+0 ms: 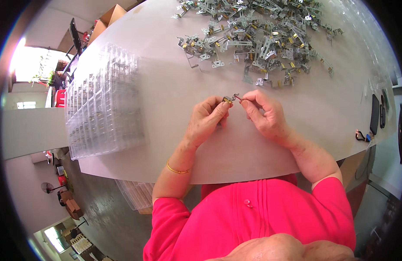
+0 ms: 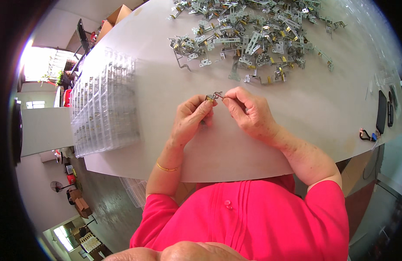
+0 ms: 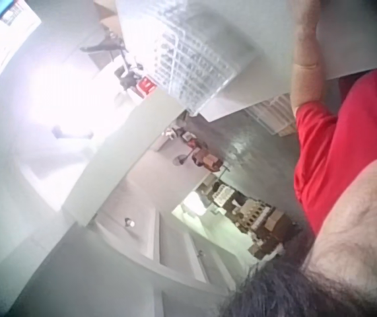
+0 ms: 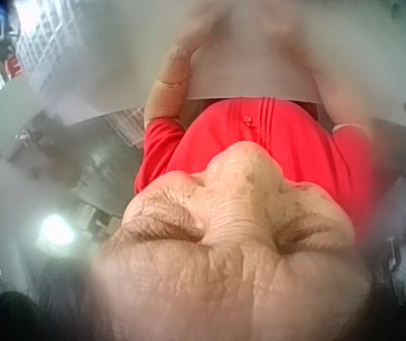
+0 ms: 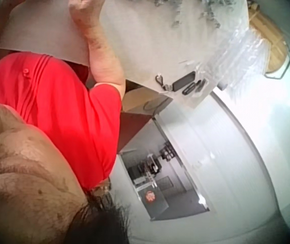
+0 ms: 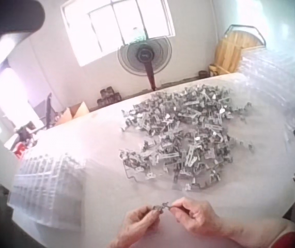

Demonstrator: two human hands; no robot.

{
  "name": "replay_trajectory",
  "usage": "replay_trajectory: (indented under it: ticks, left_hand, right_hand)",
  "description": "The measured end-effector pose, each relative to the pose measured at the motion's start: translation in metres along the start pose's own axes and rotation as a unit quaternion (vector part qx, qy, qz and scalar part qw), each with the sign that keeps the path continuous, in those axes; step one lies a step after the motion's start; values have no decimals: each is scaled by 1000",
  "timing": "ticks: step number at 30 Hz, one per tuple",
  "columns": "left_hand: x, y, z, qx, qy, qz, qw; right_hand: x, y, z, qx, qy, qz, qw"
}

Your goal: The person assembles small metal components by fitting pins into metal brackets by hand, placing the assembled parts into compartments of a clear plastic tray.

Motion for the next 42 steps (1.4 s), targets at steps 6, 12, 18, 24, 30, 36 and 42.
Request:
replay_trajectory:
  ticks: [6, 12, 18, 24, 30, 36, 42]
  left_hand:
    - [5, 3, -3, 60, -72, 22, 995]
    - [6, 4, -3, 65, -86, 36, 993]
    - [8, 5, -4, 170, -268, 202, 926]
    - [10, 7, 3, 166, -303, 260, 902]
    - [16, 10, 6, 159, -360, 292, 872]
    - [16, 12, 9, 161, -401, 324, 841]
    - [3, 10, 11, 74, -150, 175, 970]
  right_hand:
    - [1, -1, 0, -2, 24, -22, 999]
    - [0, 0, 1, -3, 30, -20, 999]
    - [2, 1, 4, -15, -10, 23, 1000]
    - [3, 2, 7, -51, -44, 52, 996]
    - [2, 5, 11, -51, -38, 58, 996]
    - [-8, 1, 9, -30, 84, -69, 994]
    - [-16, -1, -1, 30, 32, -139, 989]
Point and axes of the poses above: each hand's wrist, its own y-axis away from the middle knuckle, its own z-axis out of the palm, x = y × z, the point moved 4 cm from there along -y, towards the middle knuckle, and after that the axes turned 14 degrees about -y, right-handed, at the moved point
